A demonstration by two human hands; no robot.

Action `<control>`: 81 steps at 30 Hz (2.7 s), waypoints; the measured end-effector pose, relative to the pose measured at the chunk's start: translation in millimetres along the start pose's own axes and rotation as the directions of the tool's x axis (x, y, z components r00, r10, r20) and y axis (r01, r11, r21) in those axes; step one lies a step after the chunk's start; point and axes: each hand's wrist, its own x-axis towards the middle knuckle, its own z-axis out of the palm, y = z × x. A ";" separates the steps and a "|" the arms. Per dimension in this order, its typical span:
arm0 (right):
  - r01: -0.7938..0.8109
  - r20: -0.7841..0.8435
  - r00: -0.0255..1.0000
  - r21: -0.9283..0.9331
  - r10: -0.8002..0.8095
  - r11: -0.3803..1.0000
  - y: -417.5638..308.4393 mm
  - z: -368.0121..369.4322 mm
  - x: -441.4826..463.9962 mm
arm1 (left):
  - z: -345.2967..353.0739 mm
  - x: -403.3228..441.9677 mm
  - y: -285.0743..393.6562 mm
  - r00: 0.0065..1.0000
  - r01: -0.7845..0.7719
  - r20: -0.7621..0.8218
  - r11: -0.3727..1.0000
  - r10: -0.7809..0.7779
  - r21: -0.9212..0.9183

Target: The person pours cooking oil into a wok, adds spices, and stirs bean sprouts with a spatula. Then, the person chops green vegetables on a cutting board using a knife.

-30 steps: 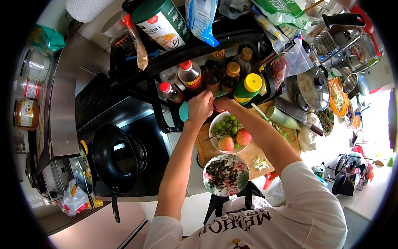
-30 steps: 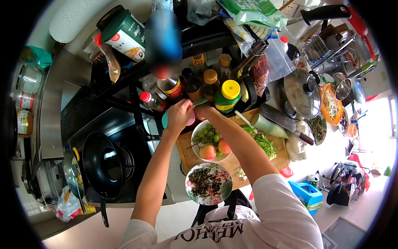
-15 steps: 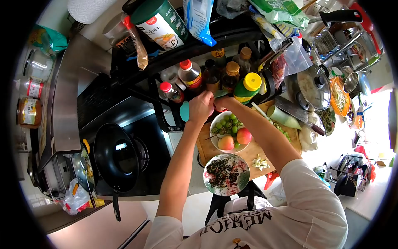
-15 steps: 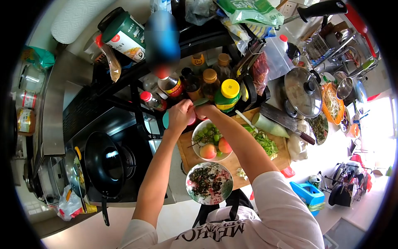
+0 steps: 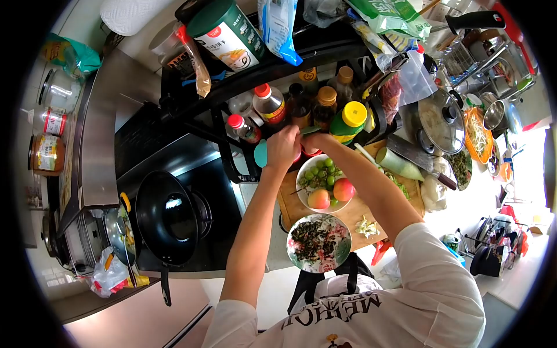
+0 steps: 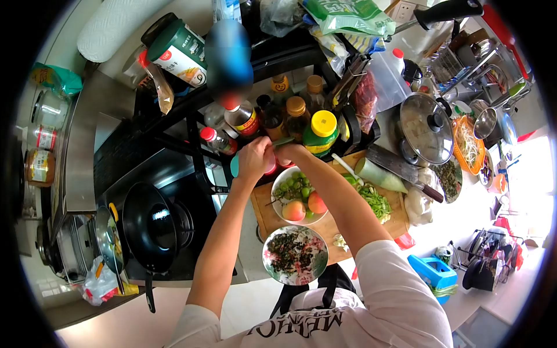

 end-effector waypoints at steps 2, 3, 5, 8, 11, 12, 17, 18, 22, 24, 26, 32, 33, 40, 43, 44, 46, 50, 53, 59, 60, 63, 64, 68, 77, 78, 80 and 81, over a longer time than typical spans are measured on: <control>-0.007 -0.023 1.000 0.104 0.010 0.995 1.5 0.4 1.5 | 0.2 1.8 -0.4 1.000 0.022 -0.007 1.000 -0.022 0.000; -0.003 -0.049 0.999 0.128 0.009 0.992 2.1 1.0 1.5 | 0.7 2.8 -0.2 0.999 0.035 -0.011 0.999 -0.035 0.002; 0.027 -0.154 0.988 0.068 -0.016 0.997 2.7 4.9 -0.1 | 1.3 4.6 0.3 0.998 0.057 -0.011 0.998 -0.057 0.007; 0.005 -0.183 0.983 0.066 0.007 0.998 -2.6 0.4 -8.2 | 2.1 5.1 0.0 0.997 0.076 -0.008 0.997 -0.076 0.014; 0.085 -0.360 0.929 -0.019 -0.086 0.996 5.7 16.5 5.2 | 1.7 4.6 1.5 0.996 0.089 -0.028 0.996 -0.089 0.007; 0.046 -0.458 0.888 0.024 -0.031 0.999 2.6 19.0 0.3 | 2.2 4.6 0.9 0.995 0.098 -0.036 0.995 -0.098 0.002; -0.002 -0.760 0.632 0.194 0.152 0.981 5.7 48.8 -1.5 | 12.1 5.9 -6.0 0.977 0.185 -0.066 0.961 -0.202 -0.208; 0.097 -0.772 0.610 0.294 0.177 0.951 6.7 48.5 -10.0 | 13.1 4.7 -3.3 0.964 0.215 -0.096 0.939 -0.248 -0.269; 0.359 -0.805 0.525 0.506 0.278 0.784 -3.3 43.7 -42.6 | 32.5 -13.5 -11.2 0.904 0.247 -0.157 0.785 -0.398 -0.568; 0.455 -0.828 0.469 0.525 0.308 0.719 -15.0 43.7 -54.4 | 35.6 -25.8 -3.5 0.752 0.397 0.077 0.356 -0.655 -0.846; 0.570 -0.853 0.405 0.518 0.330 0.637 -33.2 38.5 -78.7 | 33.5 -40.0 3.8 0.692 0.363 0.332 -0.089 -0.641 -0.928; 0.593 -0.869 0.494 0.310 -0.032 0.743 -92.4 39.7 -153.5 | 3.4 -85.2 54.8 0.895 0.120 0.406 -0.777 -0.184 -0.618; 0.583 -0.877 0.473 0.245 -0.079 0.775 -96.9 46.1 -157.5 | -4.5 -90.4 67.9 0.910 0.096 0.382 -0.814 -0.161 -0.572; 0.428 -0.750 0.647 0.209 -0.136 0.880 -138.7 43.3 -241.1 | -36.9 -123.7 117.3 0.954 0.062 0.287 -0.881 -0.086 -0.468; 0.434 -0.787 0.601 0.175 -0.140 0.884 -151.5 42.0 -269.7 | -53.9 -135.2 133.8 0.957 0.089 0.286 -0.873 -0.059 -0.479; 0.425 -0.773 0.618 0.169 -0.148 0.889 -157.0 37.9 -281.6 | -59.1 -138.5 138.6 0.957 0.094 0.284 -0.871 -0.054 -0.482; 0.432 -0.780 0.606 0.158 -0.156 0.888 -163.9 40.2 -292.4 | -69.7 -145.7 149.2 0.957 0.101 0.286 -0.877 -0.043 -0.469; 0.449 -0.840 0.520 0.117 -0.152 0.886 -181.1 45.1 -311.4 | -92.9 -156.4 166.1 0.968 0.119 0.252 -0.844 -0.020 -0.524; 0.407 -0.859 0.496 0.101 -0.128 0.908 -192.7 48.3 -323.8 | -104.9 -164.2 174.6 0.969 0.133 0.247 -0.834 -0.004 -0.535; 0.222 -0.934 0.357 0.097 0.012 0.970 -228.7 76.2 -352.1 | -127.5 -181.5 187.9 0.967 0.092 0.253 -0.869 -0.039 -0.487; 0.209 -0.934 0.352 0.142 0.061 0.967 -233.8 91.0 -350.0 | -130.6 -184.6 189.3 0.966 0.089 0.254 -0.859 -0.048 -0.503; 0.183 -0.941 0.312 0.198 0.134 0.963 -253.9 124.1 -346.9 | -130.2 -194.1 189.5 0.967 0.110 0.255 -0.851 -0.029 -0.514; 0.198 -0.930 0.315 0.258 0.188 0.946 -261.4 134.9 -344.6 | -129.7 -197.2 190.4 0.964 0.121 0.266 -0.856 -0.021 -0.503; 0.168 -0.924 0.290 0.305 0.249 0.937 -287.7 158.8 -344.9 | -124.4 -207.7 195.2 0.947 0.218 0.318 -0.833 0.053 -0.510; 0.119 -0.905 0.238 0.387 0.352 0.915 -281.9 193.0 -366.3 | -103.3 -228.0 227.0 0.898 0.369 0.395 -0.821 0.194 -0.435; 0.121 -0.915 0.228 0.365 0.332 0.923 -280.0 197.8 -367.7 | -101.7 -229.2 230.7 0.892 0.367 0.408 -0.837 0.193 -0.407; 0.162 -0.928 0.212 0.342 0.306 0.925 -276.4 202.6 -375.1 | -98.6 -232.0 238.7 0.890 0.372 0.414 -0.830 0.191 -0.416; 0.179 -0.934 0.205 0.331 0.294 0.926 -273.0 205.5 -379.2 | -95.9 -233.2 243.4 0.889 0.374 0.416 -0.828 0.192 -0.418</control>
